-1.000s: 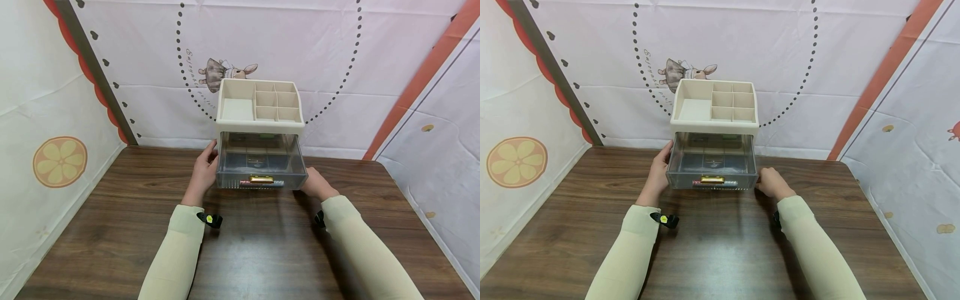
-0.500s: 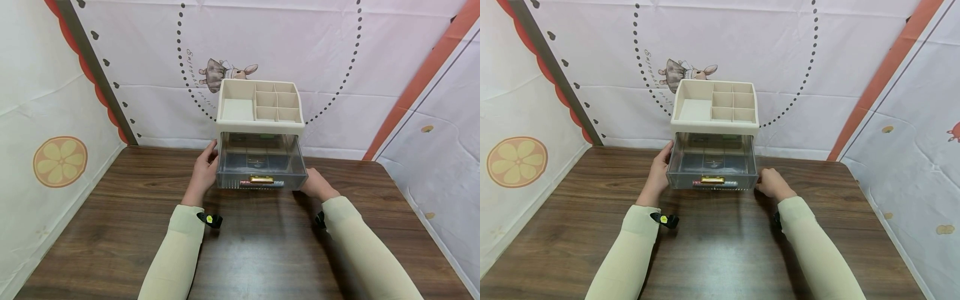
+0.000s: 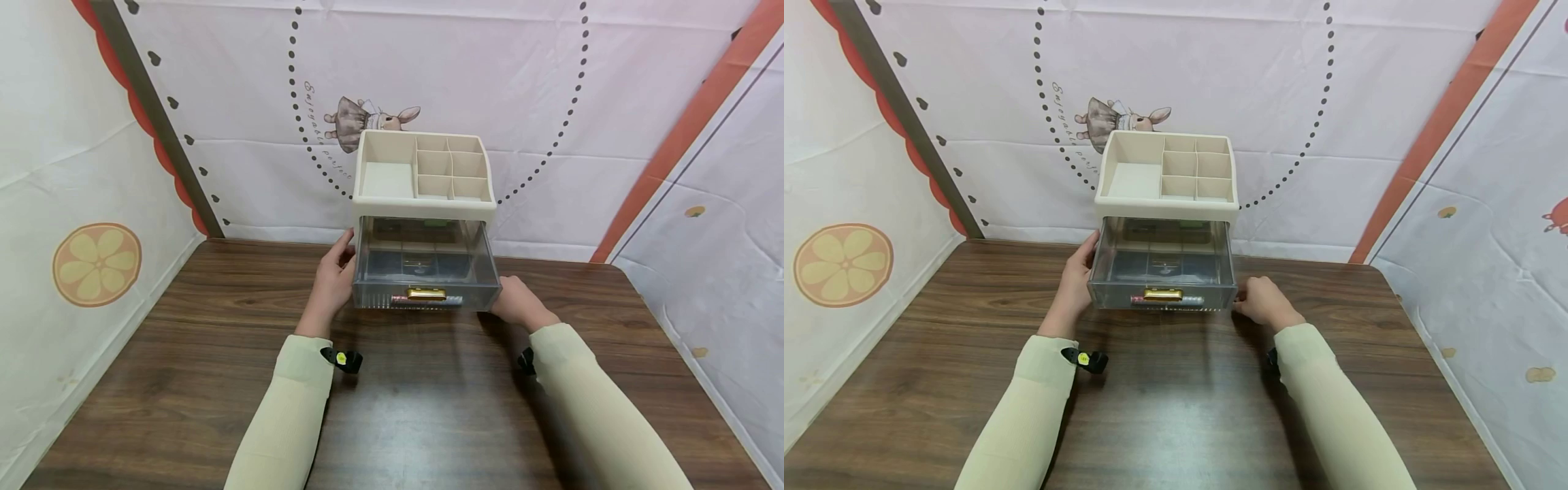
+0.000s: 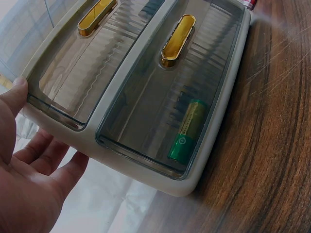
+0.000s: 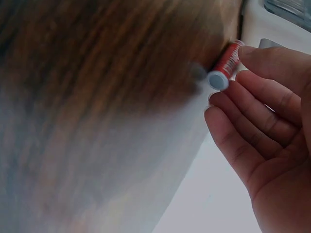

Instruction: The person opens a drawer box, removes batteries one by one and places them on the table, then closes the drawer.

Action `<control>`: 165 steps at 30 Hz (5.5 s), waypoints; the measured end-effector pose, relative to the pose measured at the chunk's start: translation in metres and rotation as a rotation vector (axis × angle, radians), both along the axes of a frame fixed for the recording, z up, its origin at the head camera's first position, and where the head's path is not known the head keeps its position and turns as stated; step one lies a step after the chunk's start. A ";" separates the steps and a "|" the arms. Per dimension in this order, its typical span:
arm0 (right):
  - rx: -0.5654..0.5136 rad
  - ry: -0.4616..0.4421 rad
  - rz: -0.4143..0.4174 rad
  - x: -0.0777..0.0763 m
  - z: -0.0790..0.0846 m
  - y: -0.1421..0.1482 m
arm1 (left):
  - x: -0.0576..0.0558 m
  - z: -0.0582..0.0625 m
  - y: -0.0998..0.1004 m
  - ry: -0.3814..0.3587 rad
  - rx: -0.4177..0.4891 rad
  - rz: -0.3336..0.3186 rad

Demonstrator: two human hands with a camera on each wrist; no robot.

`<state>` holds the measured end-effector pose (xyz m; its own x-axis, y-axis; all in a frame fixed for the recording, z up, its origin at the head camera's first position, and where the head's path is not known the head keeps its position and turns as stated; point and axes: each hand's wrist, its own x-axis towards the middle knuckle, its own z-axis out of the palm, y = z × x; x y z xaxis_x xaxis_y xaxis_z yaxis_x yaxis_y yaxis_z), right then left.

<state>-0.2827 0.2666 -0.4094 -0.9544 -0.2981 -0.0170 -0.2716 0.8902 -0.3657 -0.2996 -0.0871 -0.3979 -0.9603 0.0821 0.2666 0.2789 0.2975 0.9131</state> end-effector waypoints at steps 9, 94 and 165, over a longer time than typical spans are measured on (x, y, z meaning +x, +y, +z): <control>-0.084 0.036 -0.049 0.004 0.029 0.001 | 0.001 0.003 -0.001 0.007 -0.004 -0.003; -0.073 -0.230 0.405 0.032 0.185 -0.084 | 0.001 0.003 -0.001 -0.012 -0.004 0.016; 0.054 0.020 0.461 0.028 0.189 -0.096 | 0.002 0.005 0.000 -0.049 0.002 0.029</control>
